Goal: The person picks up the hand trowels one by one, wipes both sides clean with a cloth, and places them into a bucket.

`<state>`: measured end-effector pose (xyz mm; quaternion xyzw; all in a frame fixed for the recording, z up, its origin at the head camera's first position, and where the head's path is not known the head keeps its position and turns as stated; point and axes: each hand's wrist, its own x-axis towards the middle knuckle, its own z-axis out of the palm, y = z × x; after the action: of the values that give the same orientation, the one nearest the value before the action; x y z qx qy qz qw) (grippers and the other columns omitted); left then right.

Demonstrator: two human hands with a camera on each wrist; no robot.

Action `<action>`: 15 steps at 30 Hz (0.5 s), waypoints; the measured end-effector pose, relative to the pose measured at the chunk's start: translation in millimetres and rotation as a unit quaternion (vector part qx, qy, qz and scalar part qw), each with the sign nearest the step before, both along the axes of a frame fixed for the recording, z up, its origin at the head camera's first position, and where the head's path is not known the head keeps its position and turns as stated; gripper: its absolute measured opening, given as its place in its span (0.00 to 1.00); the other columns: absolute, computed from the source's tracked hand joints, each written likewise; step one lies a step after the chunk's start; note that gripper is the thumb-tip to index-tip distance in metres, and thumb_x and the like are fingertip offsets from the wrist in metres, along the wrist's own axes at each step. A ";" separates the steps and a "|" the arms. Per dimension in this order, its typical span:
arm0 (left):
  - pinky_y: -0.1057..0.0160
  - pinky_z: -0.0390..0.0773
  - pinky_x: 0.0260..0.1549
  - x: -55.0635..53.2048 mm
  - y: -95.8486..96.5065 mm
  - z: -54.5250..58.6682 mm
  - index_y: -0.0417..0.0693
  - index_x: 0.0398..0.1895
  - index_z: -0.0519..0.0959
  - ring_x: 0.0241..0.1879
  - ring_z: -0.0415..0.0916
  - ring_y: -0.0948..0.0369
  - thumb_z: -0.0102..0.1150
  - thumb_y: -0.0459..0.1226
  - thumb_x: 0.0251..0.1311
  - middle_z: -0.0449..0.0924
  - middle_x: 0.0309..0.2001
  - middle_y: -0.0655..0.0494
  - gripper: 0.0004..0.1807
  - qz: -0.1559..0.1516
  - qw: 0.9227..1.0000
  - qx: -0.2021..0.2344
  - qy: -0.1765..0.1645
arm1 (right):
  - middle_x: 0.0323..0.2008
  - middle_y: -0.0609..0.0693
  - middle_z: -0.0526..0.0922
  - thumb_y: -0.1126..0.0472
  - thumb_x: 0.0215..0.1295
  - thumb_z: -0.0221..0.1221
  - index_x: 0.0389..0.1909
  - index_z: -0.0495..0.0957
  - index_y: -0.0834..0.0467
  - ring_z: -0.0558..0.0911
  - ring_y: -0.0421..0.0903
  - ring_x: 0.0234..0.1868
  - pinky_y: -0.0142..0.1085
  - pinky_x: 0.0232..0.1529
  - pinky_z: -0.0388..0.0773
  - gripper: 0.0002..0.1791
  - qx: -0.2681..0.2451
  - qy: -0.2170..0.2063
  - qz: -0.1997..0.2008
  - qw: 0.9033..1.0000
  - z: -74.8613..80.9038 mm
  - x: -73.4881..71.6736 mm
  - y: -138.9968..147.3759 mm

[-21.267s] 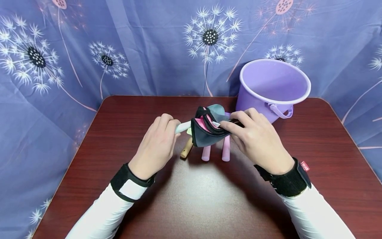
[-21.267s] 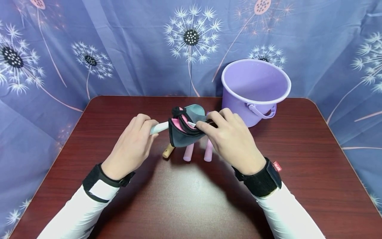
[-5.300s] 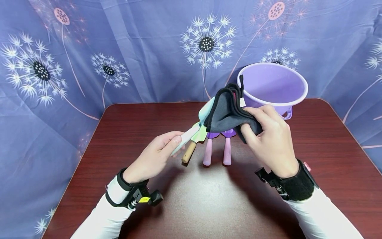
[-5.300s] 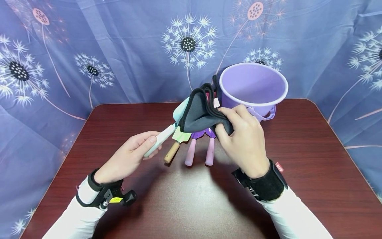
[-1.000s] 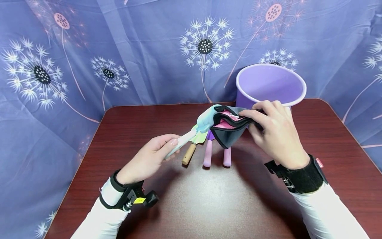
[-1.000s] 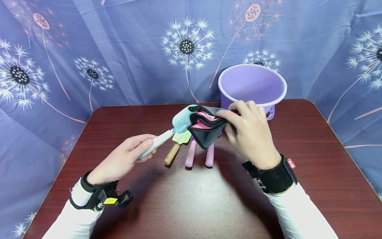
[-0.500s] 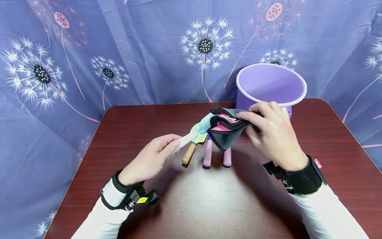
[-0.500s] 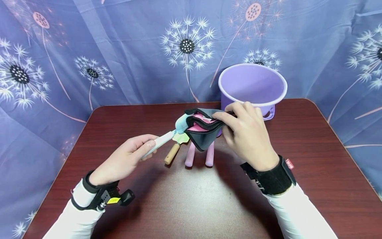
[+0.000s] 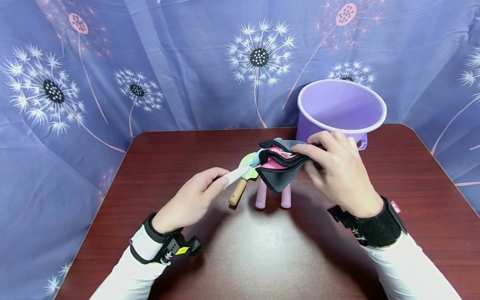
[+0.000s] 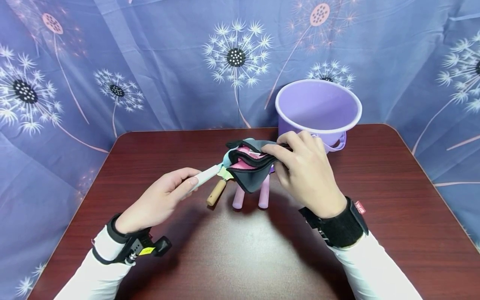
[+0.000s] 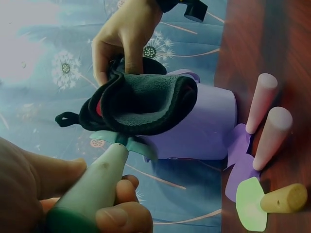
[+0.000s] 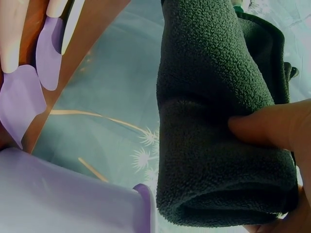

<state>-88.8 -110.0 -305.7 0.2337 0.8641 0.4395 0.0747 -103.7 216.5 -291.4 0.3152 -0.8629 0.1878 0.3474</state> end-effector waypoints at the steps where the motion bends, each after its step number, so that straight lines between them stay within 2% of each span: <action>1: 0.58 0.67 0.36 0.2 0.2 0.0 0.59 0.51 0.79 0.35 0.68 0.60 0.47 0.48 0.76 0.68 0.30 0.56 0.12 0.000 1.000 -0.002 0.001 | 0.41 0.54 0.78 0.67 0.56 0.55 0.47 0.85 0.52 0.72 0.58 0.42 0.51 0.37 0.61 0.19 0.001 0.000 0.001 1.000 -0.2 0.4 -0.6; 15: 0.59 0.67 0.35 3.8 3.0 0.7 0.55 0.53 0.77 0.33 0.66 0.60 0.46 0.47 0.77 0.68 0.31 0.56 0.13 0.001 1.000 -0.007 0.004 | 0.41 0.52 0.77 0.66 0.58 0.56 0.49 0.85 0.52 0.70 0.55 0.39 0.49 0.36 0.59 0.19 0.005 -0.010 0.018 1.000 -3.3 6.1 -12.9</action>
<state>-85.0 -107.0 -305.0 0.2343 0.8675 0.4327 0.0729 -97.6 203.6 -294.7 0.3302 -0.8615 0.1928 0.3342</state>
